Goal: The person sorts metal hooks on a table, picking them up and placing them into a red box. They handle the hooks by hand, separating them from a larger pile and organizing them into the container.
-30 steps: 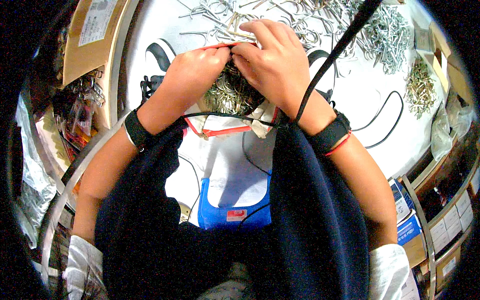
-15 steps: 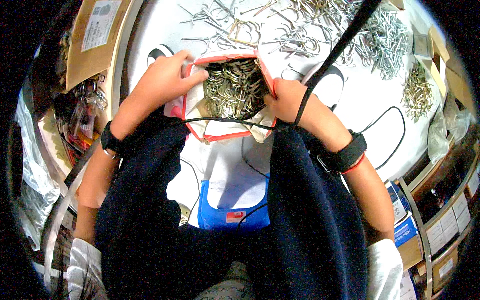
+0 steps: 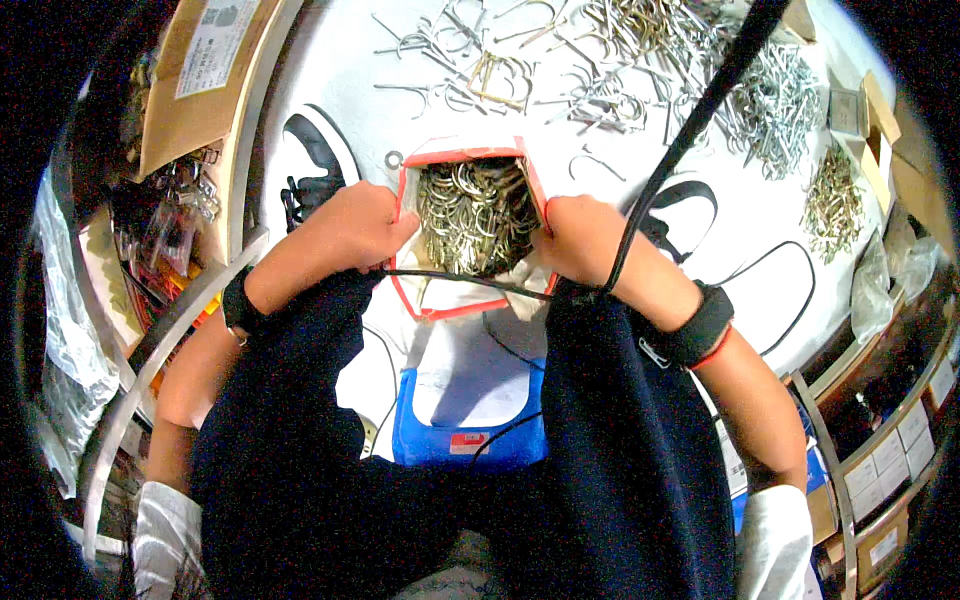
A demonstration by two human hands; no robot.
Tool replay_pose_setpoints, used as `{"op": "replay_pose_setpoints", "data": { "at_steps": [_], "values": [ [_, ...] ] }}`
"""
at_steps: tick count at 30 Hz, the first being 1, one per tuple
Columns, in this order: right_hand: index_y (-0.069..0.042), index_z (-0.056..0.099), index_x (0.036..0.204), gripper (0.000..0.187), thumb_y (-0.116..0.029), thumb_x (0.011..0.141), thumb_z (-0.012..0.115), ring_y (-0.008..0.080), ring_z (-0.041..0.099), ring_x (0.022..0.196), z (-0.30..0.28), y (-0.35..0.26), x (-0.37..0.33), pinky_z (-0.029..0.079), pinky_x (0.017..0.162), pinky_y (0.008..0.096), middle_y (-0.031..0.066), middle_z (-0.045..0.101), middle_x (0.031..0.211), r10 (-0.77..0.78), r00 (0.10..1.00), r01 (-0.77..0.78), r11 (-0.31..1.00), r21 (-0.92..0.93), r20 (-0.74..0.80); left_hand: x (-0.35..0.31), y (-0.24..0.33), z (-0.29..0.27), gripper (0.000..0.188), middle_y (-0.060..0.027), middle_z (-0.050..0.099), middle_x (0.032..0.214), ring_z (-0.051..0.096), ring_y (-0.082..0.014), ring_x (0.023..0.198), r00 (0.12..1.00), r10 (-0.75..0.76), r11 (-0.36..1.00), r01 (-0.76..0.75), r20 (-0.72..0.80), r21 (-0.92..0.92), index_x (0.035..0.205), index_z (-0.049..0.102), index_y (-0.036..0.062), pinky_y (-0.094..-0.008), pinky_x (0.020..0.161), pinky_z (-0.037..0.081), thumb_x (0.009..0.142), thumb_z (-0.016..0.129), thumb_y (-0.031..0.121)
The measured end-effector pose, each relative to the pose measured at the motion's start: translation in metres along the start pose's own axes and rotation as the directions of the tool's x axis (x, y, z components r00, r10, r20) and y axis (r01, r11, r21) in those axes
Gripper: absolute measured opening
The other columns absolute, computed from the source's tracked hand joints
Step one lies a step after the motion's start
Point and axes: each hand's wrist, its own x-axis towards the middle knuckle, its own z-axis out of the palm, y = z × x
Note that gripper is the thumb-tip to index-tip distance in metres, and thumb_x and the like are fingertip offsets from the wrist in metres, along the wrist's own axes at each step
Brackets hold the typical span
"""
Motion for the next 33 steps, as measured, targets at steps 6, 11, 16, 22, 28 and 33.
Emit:
{"op": "replay_pose_setpoints", "data": {
  "at_steps": [6,11,16,22,28,33],
  "values": [
    [-0.006,0.055,0.090,0.020,-0.015,0.075,0.063,0.0258,0.059,0.075,-0.028,-0.026,-0.006,0.050,0.064,0.0360,0.0080,0.057,0.080,-0.532,0.716,0.345,0.832,-0.434,-0.452,-0.003,-0.012,0.010,0.045,-0.0270,0.057,0.063,0.059,-0.0442,0.063,0.996,0.077,0.994,-0.074,-0.049,0.075,0.066,0.060,-0.0047,-0.0493,0.063,0.048,0.085,0.047,0.034],
    [-0.012,0.058,0.078,0.012,-0.017,0.068,0.062,0.0178,0.051,0.083,-0.019,-0.027,0.004,0.045,0.068,0.0300,0.0020,0.050,0.087,-0.651,0.684,0.345,0.686,-0.640,-0.329,0.000,-0.017,0.015,0.043,-0.0268,0.057,0.063,0.059,-0.0437,0.063,0.993,0.088,0.993,-0.082,-0.076,0.081,0.067,0.061,-0.0043,-0.0492,0.062,0.049,0.084,0.047,0.033],
    [-0.010,0.056,0.075,0.011,-0.017,0.072,0.064,0.0199,0.052,0.082,-0.007,-0.028,0.004,0.045,0.069,0.0312,0.0039,0.051,0.087,-0.591,0.716,0.250,0.714,-0.653,-0.372,-0.003,-0.014,0.008,0.047,-0.0266,0.059,0.067,0.060,-0.0438,0.066,1.000,0.018,0.996,-0.019,0.012,0.085,0.071,0.062,-0.0031,-0.0500,0.064,0.049,0.084,0.047,0.039],
    [-0.002,0.062,0.080,0.032,-0.034,0.083,0.059,0.0392,0.060,0.071,-0.009,-0.024,-0.014,0.049,0.063,0.0468,0.0195,0.059,0.080,-0.085,0.929,0.002,0.974,-0.225,-0.359,-0.011,-0.011,0.011,0.051,-0.0258,0.064,0.079,0.062,-0.0431,0.073,0.942,-0.091,0.985,0.037,0.324,0.168,0.081,0.065,-0.0004,-0.0501,0.072,0.049,0.084,0.043,0.046],
    [0.002,0.062,0.067,0.040,-0.030,0.087,0.049,0.0427,0.061,0.064,-0.006,-0.021,-0.015,0.051,0.062,0.0486,0.0258,0.059,0.065,-0.030,0.999,0.024,0.987,-0.161,-0.032,-0.012,0.006,-0.001,0.048,-0.0072,0.064,0.057,0.064,-0.0292,0.061,0.938,-0.002,0.999,0.019,0.348,-0.046,0.060,0.064,0.0052,-0.0408,0.068,0.051,0.089,0.039,0.035],
    [0.004,0.059,0.067,0.038,-0.026,0.089,0.047,0.0425,0.059,0.062,0.001,-0.006,0.000,0.048,0.061,0.0501,0.0250,0.058,0.065,-0.068,0.991,0.046,0.981,-0.189,-0.113,-0.012,0.002,0.017,0.047,-0.0089,0.063,0.057,0.064,-0.0301,0.062,0.951,0.144,0.972,-0.187,0.272,0.141,0.062,0.062,0.0044,-0.0409,0.067,0.051,0.089,0.038,0.035]
  ]
}}
